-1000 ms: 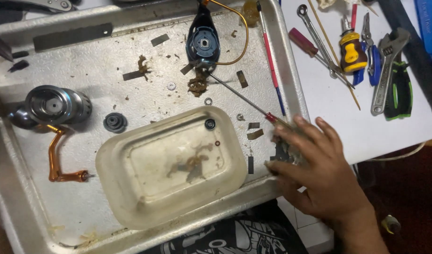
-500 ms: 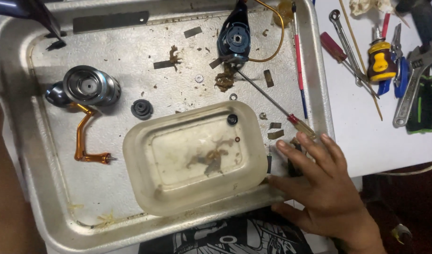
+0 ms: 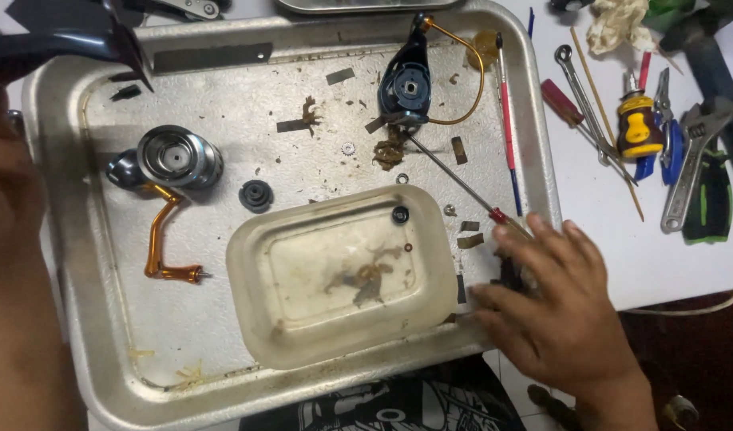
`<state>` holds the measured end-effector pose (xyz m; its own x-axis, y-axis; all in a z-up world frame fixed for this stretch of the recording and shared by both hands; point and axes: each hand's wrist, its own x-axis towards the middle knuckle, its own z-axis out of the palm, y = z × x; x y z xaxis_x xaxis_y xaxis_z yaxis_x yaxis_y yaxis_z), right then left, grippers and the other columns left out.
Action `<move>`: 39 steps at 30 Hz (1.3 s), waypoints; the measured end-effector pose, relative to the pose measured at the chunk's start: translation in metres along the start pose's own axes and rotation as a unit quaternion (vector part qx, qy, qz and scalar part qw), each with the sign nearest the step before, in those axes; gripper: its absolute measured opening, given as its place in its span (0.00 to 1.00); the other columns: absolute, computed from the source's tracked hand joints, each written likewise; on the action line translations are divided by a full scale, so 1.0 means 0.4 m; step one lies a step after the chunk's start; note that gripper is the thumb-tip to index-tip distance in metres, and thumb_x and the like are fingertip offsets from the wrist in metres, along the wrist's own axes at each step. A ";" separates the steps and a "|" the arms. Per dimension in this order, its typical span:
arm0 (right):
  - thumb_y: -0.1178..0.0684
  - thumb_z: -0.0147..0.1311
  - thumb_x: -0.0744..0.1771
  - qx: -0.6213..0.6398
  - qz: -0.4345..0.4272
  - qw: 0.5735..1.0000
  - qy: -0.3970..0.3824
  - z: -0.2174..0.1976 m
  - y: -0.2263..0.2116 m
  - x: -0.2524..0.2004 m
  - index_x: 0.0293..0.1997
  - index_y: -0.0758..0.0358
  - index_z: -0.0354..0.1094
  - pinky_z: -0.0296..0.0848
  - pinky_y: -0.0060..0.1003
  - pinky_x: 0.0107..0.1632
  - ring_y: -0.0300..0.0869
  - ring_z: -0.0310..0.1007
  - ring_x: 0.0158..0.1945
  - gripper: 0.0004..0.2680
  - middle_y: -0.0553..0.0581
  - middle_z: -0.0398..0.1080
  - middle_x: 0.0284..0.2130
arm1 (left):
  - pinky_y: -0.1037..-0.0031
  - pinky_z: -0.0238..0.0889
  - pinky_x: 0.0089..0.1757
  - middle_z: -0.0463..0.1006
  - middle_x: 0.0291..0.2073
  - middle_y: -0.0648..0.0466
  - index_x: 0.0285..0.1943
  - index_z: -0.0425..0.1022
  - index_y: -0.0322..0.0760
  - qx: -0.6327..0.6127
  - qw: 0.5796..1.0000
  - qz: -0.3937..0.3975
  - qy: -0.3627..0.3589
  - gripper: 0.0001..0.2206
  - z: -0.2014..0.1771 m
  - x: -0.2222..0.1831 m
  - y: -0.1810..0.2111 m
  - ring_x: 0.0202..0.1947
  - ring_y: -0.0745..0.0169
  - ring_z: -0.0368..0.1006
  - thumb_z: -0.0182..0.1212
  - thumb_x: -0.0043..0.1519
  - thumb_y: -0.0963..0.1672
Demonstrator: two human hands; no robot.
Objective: Assembling and repairing a spinning fishing reel using a screwdriver on a workbench.
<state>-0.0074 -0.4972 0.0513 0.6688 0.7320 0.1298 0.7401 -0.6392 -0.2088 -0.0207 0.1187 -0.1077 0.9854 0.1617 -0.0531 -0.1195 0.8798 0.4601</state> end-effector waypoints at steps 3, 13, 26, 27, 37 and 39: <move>0.51 0.63 0.63 -0.043 0.035 0.997 0.063 -0.016 0.017 0.038 0.43 0.57 0.78 0.61 0.69 0.69 0.67 0.63 0.68 0.08 0.70 0.68 0.62 | 0.90 0.60 0.64 0.68 0.66 0.70 0.71 0.67 0.54 0.572 0.805 0.144 0.068 0.14 0.328 0.003 -0.098 0.61 0.83 0.65 0.45 0.81 0.53; 0.62 0.58 0.67 0.059 -0.036 0.994 0.088 -0.088 -0.047 0.212 0.44 0.69 0.76 0.71 0.53 0.53 0.60 0.72 0.48 0.04 0.71 0.71 0.48 | 0.56 0.65 0.76 0.62 0.72 0.40 0.77 0.54 0.31 0.625 0.743 0.233 -0.064 0.20 0.516 -0.059 -0.162 0.76 0.40 0.66 0.51 0.82 0.46; 0.55 0.60 0.65 -0.015 -0.087 0.996 0.009 -0.059 -0.083 0.292 0.47 0.65 0.72 0.70 0.57 0.58 0.65 0.69 0.59 0.08 0.73 0.68 0.56 | 0.74 0.68 0.45 0.72 0.64 0.31 0.69 0.55 0.34 0.550 0.794 0.250 -0.063 0.24 0.566 -0.063 -0.172 0.52 0.53 0.72 0.60 0.70 0.47; 0.53 0.60 0.65 -0.037 -0.083 0.996 -0.005 -0.054 -0.081 0.298 0.49 0.64 0.73 0.71 0.57 0.58 0.65 0.69 0.59 0.10 0.72 0.68 0.57 | 0.73 0.69 0.45 0.70 0.65 0.27 0.69 0.54 0.34 0.533 0.803 0.251 -0.086 0.23 0.566 -0.061 -0.174 0.49 0.52 0.71 0.59 0.70 0.45; 0.47 0.59 0.63 -0.142 -0.022 0.987 -0.066 -0.026 -0.097 0.296 0.52 0.52 0.74 0.74 0.52 0.46 0.54 0.74 0.50 0.13 0.58 0.74 0.54 | 0.71 0.72 0.60 0.73 0.61 0.38 0.66 0.58 0.34 0.482 0.849 0.201 -0.081 0.23 0.591 -0.063 -0.184 0.68 0.50 0.72 0.63 0.65 0.45; 0.54 0.59 0.63 -0.083 -0.040 0.995 -0.049 -0.018 -0.093 0.292 0.51 0.60 0.73 0.75 0.54 0.41 0.57 0.76 0.40 0.12 0.60 0.75 0.45 | 0.72 0.71 0.59 0.74 0.61 0.39 0.65 0.58 0.34 0.492 0.842 0.201 -0.089 0.21 0.597 -0.064 -0.182 0.67 0.52 0.72 0.60 0.67 0.46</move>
<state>0.0437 -0.3895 0.0813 0.6034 0.7962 0.0437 0.7974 -0.6022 -0.0384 -0.0083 -0.0562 0.0717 0.9019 0.2111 0.3768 -0.3771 -0.0407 0.9253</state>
